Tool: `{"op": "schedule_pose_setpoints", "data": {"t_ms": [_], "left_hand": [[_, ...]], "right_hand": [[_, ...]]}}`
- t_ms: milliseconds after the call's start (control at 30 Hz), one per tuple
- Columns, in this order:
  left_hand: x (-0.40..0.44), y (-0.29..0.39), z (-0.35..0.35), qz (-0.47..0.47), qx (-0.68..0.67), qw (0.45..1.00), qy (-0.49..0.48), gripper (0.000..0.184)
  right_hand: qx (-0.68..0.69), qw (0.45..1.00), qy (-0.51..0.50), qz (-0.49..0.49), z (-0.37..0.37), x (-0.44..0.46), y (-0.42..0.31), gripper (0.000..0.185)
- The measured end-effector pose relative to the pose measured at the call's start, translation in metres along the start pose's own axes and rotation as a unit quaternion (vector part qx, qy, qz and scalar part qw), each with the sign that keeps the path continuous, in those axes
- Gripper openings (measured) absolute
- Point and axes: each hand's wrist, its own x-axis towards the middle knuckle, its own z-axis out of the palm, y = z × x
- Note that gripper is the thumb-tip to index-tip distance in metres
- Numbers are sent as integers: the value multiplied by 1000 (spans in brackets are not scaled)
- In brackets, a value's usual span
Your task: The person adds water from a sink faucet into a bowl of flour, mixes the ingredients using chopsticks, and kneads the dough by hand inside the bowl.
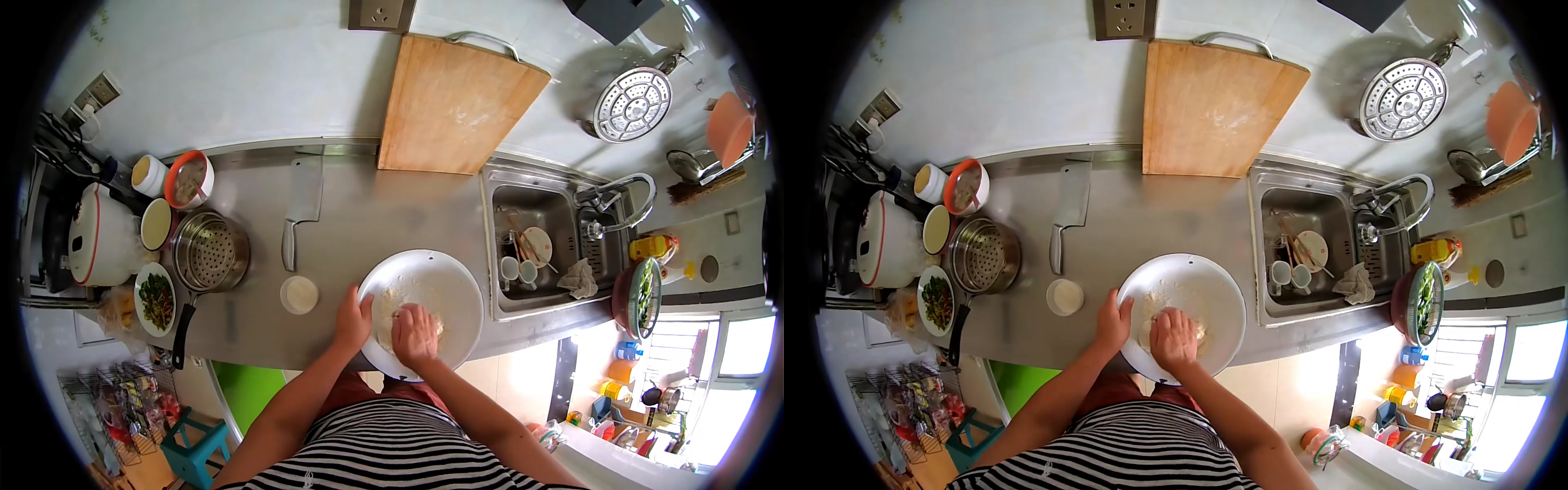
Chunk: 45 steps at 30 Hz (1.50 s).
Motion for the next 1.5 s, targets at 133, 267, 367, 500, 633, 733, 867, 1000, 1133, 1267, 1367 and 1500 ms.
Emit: {"op": "schedule_pose_setpoints", "data": {"t_ms": [133,267,367,500,633,733,867,1000,1133,1267,1367,1500], "left_hand": [[-1,2,-1,-17,40,999,-7,31],[-2,-3,0,-35,31,998,-29,32],[-2,-4,0,-26,32,999,-26,35],[5,6,-6,-26,20,999,-36,38],[5,6,-4,-45,7,999,-22,37],[6,10,-5,-66,-52,996,-38,36],[7,9,-5,-48,-51,997,-39,35],[5,-2,4,-11,9,1000,5,35],[4,3,2,-35,79,996,-1,35],[3,-2,6,-4,81,996,25,34],[5,-5,5,-12,58,998,10,35],[7,-2,2,20,38,999,10,36]], "right_hand": [[51,997,30,-44,15,-2,9,16],[33,999,9,-31,34,20,20,8],[44,997,36,-50,44,42,26,11],[60,998,-19,-13,41,64,27,24],[93,993,-68,25,29,68,29,28],[155,979,-127,26,-2,64,27,33],[30,965,-218,146,-20,44,7,32],[-42,991,-126,31,-5,5,-7,15],[-17,998,-16,-55,13,6,-6,8],[4,996,20,-87,32,36,4,4],[-5,998,-6,-56,41,50,8,14],[1,998,-49,-33,44,54,16,17]]}}
